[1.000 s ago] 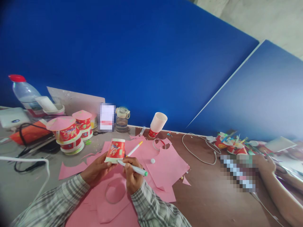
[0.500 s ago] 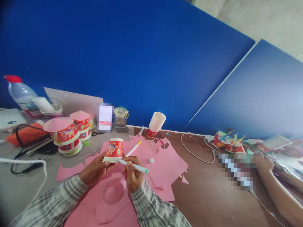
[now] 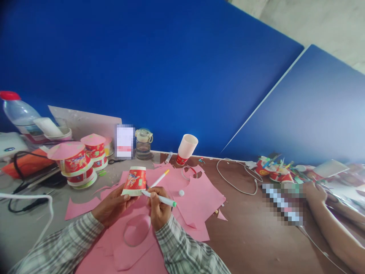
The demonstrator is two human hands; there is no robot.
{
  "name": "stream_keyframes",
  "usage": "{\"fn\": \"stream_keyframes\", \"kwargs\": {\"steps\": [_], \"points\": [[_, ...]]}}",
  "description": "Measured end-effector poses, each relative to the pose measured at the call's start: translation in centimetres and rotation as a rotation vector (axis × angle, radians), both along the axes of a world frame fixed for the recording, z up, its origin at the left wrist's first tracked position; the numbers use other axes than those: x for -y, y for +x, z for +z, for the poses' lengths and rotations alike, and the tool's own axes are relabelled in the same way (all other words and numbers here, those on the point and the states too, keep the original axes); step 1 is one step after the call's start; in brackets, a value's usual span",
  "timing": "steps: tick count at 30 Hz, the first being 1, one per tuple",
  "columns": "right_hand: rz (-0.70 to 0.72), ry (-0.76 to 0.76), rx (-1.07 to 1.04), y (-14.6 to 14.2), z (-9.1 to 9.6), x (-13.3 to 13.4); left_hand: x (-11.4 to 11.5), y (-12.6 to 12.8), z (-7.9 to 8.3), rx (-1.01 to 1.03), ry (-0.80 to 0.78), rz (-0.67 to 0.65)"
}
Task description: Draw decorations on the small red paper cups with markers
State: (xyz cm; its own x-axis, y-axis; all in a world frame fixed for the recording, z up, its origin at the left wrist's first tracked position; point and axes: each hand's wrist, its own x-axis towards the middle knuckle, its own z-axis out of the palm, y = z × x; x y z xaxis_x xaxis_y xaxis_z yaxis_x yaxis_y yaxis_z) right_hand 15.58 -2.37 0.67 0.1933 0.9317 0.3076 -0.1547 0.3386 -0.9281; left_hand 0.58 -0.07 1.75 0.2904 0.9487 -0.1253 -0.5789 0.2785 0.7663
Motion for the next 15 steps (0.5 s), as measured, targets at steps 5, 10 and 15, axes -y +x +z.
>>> {"fn": "stream_keyframes", "kwargs": {"steps": [5,10,15], "points": [[-0.032,0.001,-0.045,-0.14,0.05,-0.29,-0.01,0.02,0.16,-0.006,-0.014,0.012],[-0.037,0.004,-0.058,-0.11,-0.1,-0.51,-0.05,0.01,0.07,0.006,-0.025,0.025],[-0.028,-0.011,-0.072,-0.11,0.0,-0.35,-0.08,-0.05,0.01,0.002,0.001,0.007]]}}
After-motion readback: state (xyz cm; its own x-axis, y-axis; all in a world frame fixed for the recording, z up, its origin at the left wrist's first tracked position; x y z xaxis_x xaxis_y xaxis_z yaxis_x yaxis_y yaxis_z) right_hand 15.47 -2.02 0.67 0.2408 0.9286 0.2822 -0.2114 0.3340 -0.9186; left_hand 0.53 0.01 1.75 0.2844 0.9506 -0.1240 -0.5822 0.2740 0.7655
